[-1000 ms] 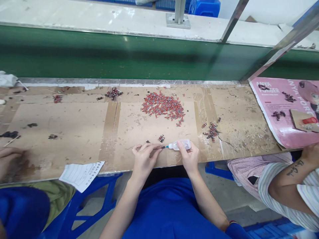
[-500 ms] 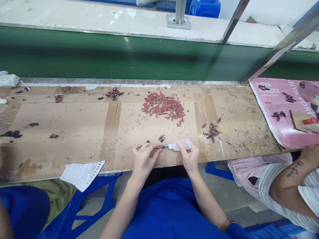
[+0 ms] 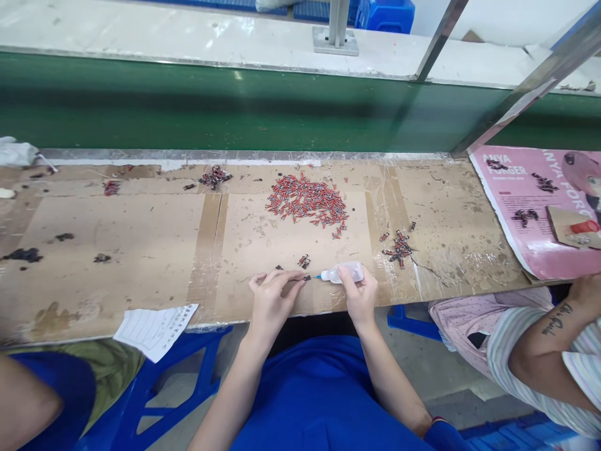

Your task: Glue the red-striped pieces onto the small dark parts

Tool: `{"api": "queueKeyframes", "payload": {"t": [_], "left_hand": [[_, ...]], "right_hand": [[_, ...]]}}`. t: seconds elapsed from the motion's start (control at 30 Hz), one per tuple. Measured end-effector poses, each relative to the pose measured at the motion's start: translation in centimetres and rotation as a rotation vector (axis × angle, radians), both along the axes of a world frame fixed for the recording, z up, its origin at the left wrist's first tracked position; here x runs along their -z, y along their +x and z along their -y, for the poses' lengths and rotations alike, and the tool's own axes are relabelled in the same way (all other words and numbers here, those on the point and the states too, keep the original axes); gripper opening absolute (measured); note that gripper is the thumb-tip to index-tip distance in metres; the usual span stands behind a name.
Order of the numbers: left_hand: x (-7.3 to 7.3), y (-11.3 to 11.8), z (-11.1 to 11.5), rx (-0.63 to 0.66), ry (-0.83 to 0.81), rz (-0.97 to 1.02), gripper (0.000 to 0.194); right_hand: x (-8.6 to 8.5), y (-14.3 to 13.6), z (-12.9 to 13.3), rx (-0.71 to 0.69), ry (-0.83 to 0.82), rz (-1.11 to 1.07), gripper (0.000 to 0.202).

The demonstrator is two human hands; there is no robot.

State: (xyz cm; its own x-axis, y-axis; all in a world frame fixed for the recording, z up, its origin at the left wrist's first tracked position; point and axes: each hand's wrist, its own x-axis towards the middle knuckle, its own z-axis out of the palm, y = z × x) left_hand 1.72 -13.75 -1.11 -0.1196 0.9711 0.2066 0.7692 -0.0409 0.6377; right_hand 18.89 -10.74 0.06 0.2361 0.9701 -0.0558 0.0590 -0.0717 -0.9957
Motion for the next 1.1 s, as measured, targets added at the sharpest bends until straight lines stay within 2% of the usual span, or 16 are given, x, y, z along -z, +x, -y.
{"api": "queueKeyframes", "payload": {"t": [0.1,0.23,0.4,0.57,0.63,0.77,0.9,1.0,1.1], "left_hand": [[0.2,0.1,-0.2,0.041,-0.023,-0.011,0.011],[0.4,-0.1,0.0,0.094,-0.012,-0.068,0.02],[0.3,-1.4,1.1,0.16,0.009,-0.075,0.027],[-0.4,-1.9,1.7,0.133,0.056,0.029,0.026],[-0.7,-1.8,1.7,0.129,0.079,0.078,0.023],[-1.3,-1.7,1.7,0.151,0.097,0.138,0.017],[-1.6,-2.0,1.9,0.152,0.123,0.165,0.014],[-1.7,-2.3,2.1,0.158,0.128,0.162,0.014],[-1.9,-2.4,2.3,0.155,0.129,0.184,0.014]], "right_hand": [[0.0,0.3,0.0,0.042,0.028,-0.047,0.024],[0.2,0.0,-0.5,-0.007,0.074,-0.014,0.032],[0.6,-1.5,-1.9,-0.195,0.15,0.12,0.04],[1.1,-2.3,-2.9,-0.31,0.15,0.34,0.036],[1.0,-1.9,-3.3,-0.347,0.176,0.424,0.036],[-0.2,0.3,-4.8,-0.512,0.252,0.519,0.049],[-1.3,2.4,-7.6,-0.504,0.333,0.707,0.018],[-1.2,2.7,-9.7,-0.556,0.313,0.893,0.013],[-0.8,2.4,-10.7,-0.632,0.26,0.982,0.009]]}}
